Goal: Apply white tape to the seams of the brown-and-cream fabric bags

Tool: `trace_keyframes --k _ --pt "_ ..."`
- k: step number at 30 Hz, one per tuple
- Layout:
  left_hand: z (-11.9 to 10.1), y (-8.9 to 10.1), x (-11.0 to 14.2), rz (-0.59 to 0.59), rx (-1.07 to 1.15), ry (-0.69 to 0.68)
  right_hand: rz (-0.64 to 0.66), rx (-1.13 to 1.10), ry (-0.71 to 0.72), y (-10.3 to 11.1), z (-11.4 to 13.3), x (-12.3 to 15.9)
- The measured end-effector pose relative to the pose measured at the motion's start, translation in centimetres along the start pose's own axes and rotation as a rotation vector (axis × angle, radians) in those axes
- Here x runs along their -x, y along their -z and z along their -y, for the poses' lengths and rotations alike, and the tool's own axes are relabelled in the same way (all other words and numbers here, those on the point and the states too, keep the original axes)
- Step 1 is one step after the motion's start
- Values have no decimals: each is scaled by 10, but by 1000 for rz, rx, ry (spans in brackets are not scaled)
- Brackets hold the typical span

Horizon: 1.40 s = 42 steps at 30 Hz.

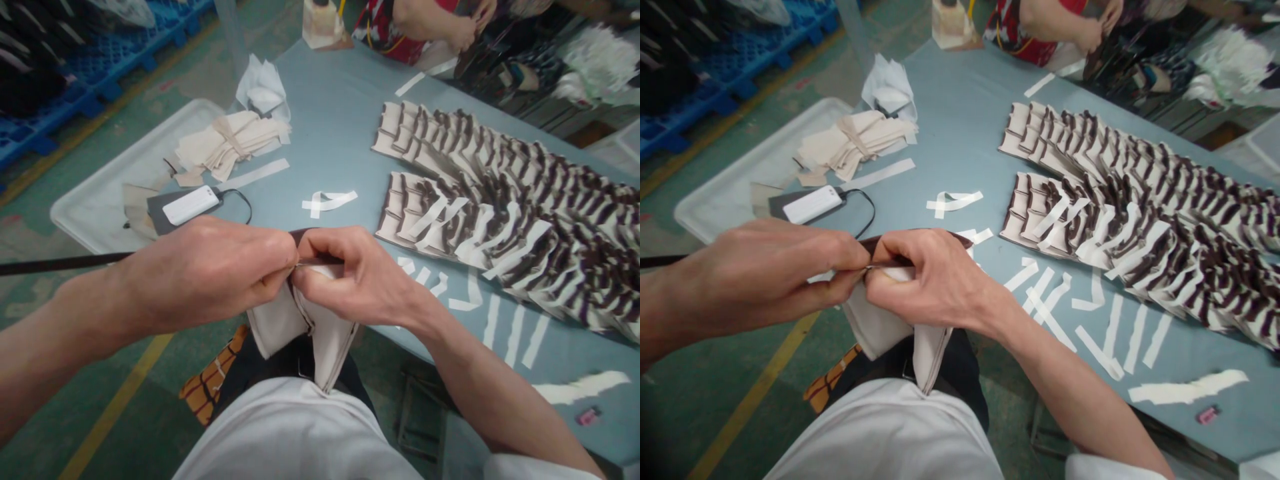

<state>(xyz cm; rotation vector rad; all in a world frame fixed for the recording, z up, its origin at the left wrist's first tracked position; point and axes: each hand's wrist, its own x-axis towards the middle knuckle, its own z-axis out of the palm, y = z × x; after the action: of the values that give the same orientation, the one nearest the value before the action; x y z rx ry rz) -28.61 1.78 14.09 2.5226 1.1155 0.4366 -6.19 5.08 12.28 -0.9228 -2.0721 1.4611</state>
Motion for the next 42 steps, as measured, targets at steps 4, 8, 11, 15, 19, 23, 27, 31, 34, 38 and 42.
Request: trace_keyframes --k 4,8,11,15,19,23,27,31,34,38,42 --pt "7 -7 7 -1 -38 -67 153 -338 -185 9 5 -2" --pt "13 -12 10 -122 33 -89 201 -518 -288 11 3 -1" --pt "20 -12 11 -96 61 -126 180 -597 -354 6 0 1" --pt "21 -15 11 -117 9 -233 181 -619 -422 3 -1 2" --pt "7 -24 13 -194 30 -41 158 -519 -312 3 1 4" --pt "-3 -24 10 -250 175 100 85 -420 -194 1 4 8" --pt "-2 -17 5 -107 319 77 4 -243 -100 -3 2 12" --pt "1 -15 4 14 321 70 -63 -54 9 -5 -3 15" --pt "-1 -17 4 49 309 59 -93 17 58 -7 -5 17" --pt "-6 -19 1 -32 392 104 -117 -40 138 -10 -6 19" --pt "-16 -22 -3 -160 569 199 -117 -216 149 -12 -8 20"
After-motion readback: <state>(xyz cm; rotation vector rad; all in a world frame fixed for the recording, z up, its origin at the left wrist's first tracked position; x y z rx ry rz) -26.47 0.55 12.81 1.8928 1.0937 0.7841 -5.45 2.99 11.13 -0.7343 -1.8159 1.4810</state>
